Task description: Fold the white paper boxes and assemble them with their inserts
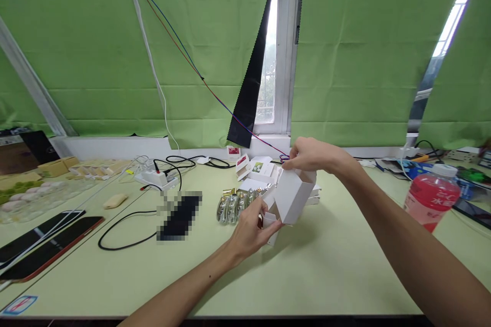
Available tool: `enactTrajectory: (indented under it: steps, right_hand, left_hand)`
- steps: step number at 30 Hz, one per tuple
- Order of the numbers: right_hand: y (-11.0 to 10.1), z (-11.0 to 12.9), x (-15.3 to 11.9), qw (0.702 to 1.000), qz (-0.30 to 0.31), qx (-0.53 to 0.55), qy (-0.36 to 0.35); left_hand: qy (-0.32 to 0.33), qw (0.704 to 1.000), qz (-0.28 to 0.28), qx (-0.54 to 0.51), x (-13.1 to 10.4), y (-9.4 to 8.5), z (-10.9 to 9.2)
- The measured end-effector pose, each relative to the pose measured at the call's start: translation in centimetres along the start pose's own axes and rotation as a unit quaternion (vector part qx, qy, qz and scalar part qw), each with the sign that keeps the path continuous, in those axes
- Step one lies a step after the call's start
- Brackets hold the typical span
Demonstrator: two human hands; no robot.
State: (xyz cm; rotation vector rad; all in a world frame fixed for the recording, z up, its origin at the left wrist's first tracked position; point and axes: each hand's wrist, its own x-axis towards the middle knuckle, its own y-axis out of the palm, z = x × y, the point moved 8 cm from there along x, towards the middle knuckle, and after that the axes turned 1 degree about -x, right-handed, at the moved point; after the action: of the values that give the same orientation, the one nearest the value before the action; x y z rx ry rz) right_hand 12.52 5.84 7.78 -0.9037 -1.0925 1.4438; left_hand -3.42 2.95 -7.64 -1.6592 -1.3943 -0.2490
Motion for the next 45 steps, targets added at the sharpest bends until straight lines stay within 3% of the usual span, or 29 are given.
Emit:
enactTrajectory:
  steps: [16,28,45]
  right_hand:
    - [1.3,0.1,2.2,0.997,0.063,0.0,0.041]
    - [1.7,0.3,2.4,0.995,0.091,0.019,0.042]
    - [1.5,-0.1,3.3,0.992,0.099,0.005,0.085]
  left_hand:
    - [-0.003,0.999,0.007,0.037,-0.1,0.3,0.0]
    - [-0.001,0.999,0.007,0.048,-0.2,0.4,-0.1]
    - [0.015,0.998,0.019,0.066,-0.6,0.9,-0.4]
